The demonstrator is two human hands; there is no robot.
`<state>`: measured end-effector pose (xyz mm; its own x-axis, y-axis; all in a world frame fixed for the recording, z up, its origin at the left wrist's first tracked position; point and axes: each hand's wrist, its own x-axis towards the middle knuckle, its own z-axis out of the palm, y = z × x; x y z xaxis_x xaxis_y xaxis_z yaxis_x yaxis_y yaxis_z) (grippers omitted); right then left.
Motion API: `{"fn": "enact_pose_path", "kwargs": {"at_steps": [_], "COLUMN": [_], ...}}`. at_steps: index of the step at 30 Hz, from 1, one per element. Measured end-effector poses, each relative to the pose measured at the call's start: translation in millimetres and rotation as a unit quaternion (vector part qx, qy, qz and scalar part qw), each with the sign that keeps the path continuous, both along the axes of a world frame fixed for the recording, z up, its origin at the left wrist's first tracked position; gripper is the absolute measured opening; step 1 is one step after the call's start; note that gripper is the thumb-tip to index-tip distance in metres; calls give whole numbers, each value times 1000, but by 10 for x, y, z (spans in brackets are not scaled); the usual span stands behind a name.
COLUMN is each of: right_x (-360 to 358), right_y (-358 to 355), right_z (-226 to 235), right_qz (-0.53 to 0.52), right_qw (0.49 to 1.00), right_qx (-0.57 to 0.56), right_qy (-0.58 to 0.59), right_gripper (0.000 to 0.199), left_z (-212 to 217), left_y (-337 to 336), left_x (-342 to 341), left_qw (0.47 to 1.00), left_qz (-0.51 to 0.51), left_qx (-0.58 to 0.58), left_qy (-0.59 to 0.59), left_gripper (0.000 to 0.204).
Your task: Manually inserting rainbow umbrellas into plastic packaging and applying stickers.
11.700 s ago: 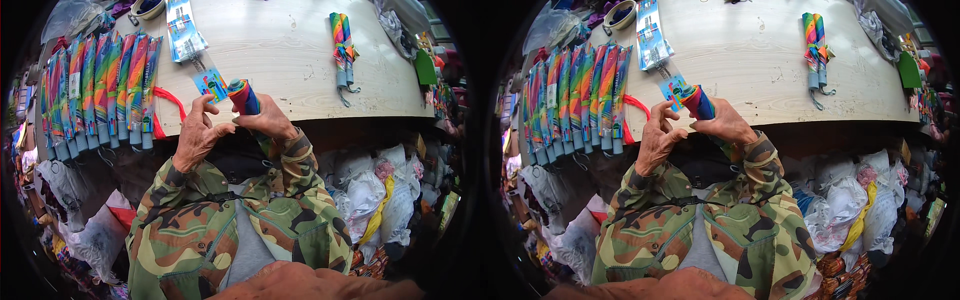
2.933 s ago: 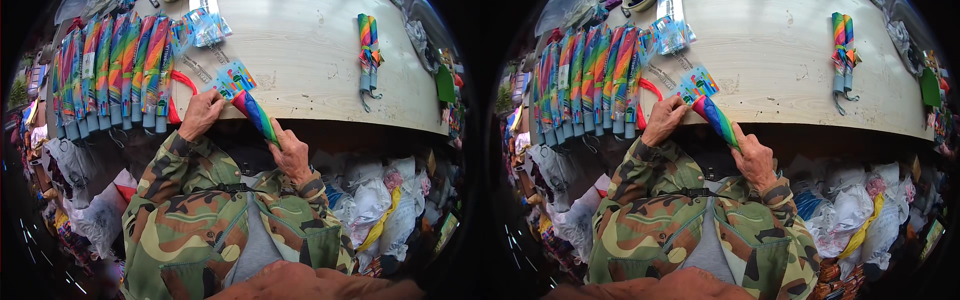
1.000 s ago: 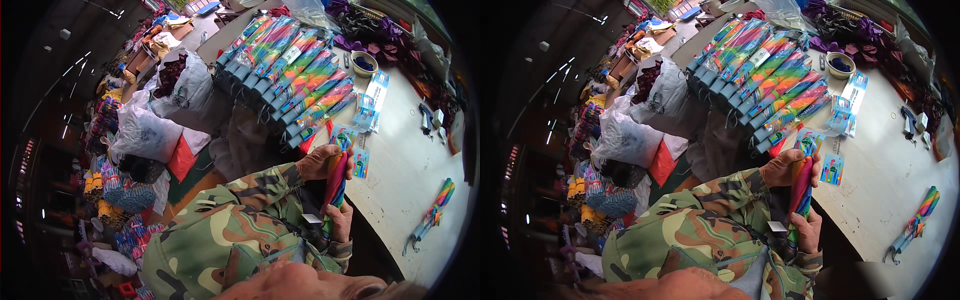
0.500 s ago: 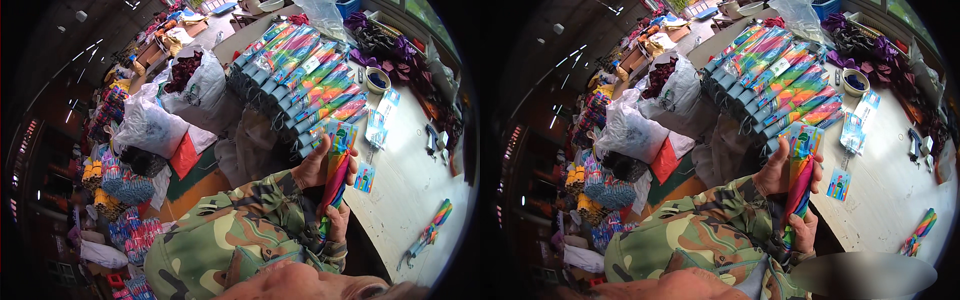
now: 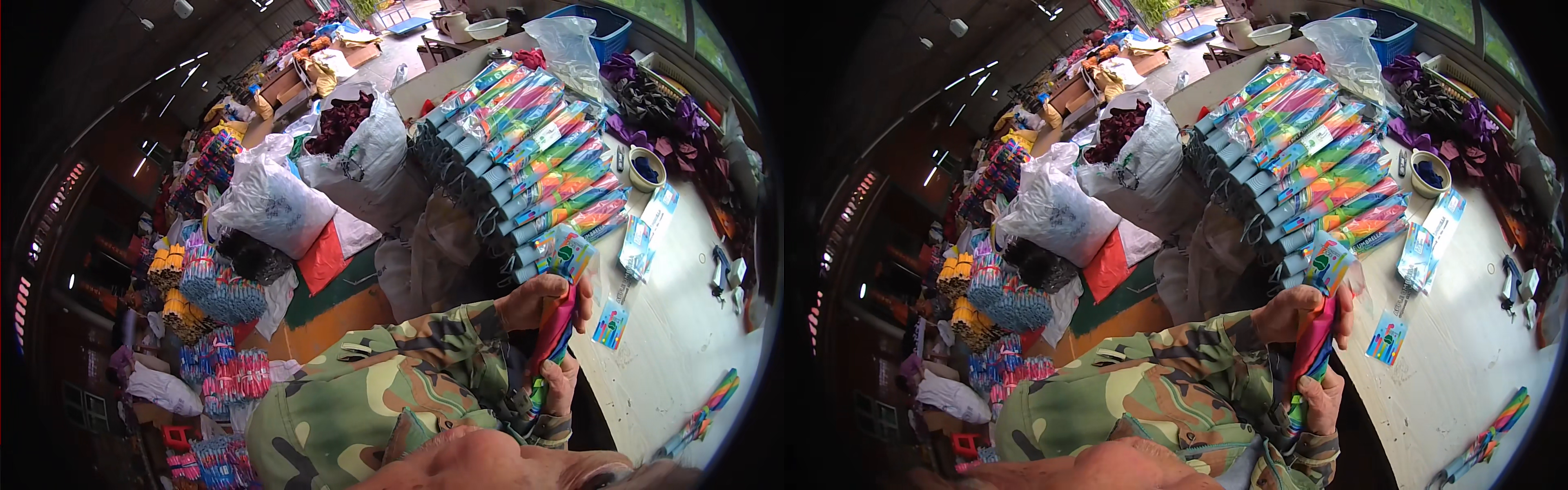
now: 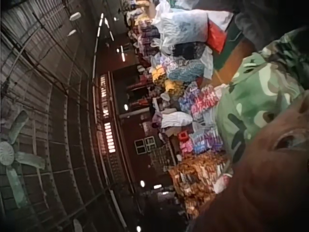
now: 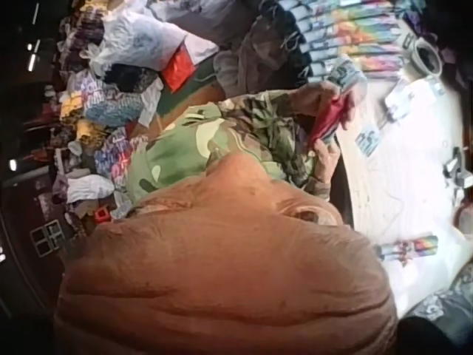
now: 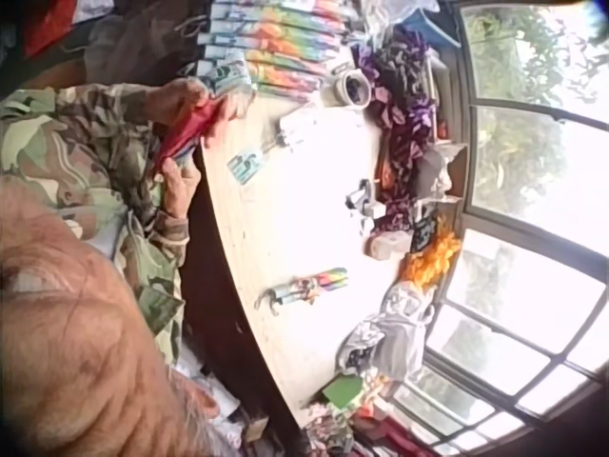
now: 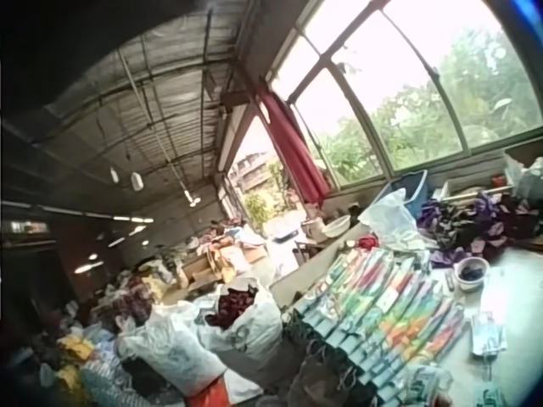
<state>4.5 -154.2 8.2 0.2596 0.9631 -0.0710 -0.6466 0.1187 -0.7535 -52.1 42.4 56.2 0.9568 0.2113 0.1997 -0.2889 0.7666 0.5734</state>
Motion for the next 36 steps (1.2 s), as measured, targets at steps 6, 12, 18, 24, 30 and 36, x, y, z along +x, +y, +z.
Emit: {"fn": "enact_pose_path", "kwargs": {"at_steps": [6,12,18,24,30,36], "right_x": [-62,34,-59,282,585,945], "right_y": [131,123,351,429,392,710], "right_z": [189,92,154,270,364,422], "right_qz": [-88,-49,-149,-62,-113,-197], "right_qw": [982,991,982,982,988,972], "right_qx": [-109,-102,-12,-93,-98,-120], "right_qy": [-128,-77,119,-151,-39,-55], "right_gripper": [32,40,45,38,46,50], "left_z": [132,-125,-181,221,465,518], "left_y": [151,128,24,349,243,541], "left_x": [16,132,158,235,633,1278], "left_qw": [987,995,993,981,953,938], "left_qz": [69,43,-113,124,6,-81], "left_qx": [-91,-45,-37,-5,183,173], "left_qy": [112,79,13,149,243,290], "left_gripper": [81,47,57,66,34,40]}}
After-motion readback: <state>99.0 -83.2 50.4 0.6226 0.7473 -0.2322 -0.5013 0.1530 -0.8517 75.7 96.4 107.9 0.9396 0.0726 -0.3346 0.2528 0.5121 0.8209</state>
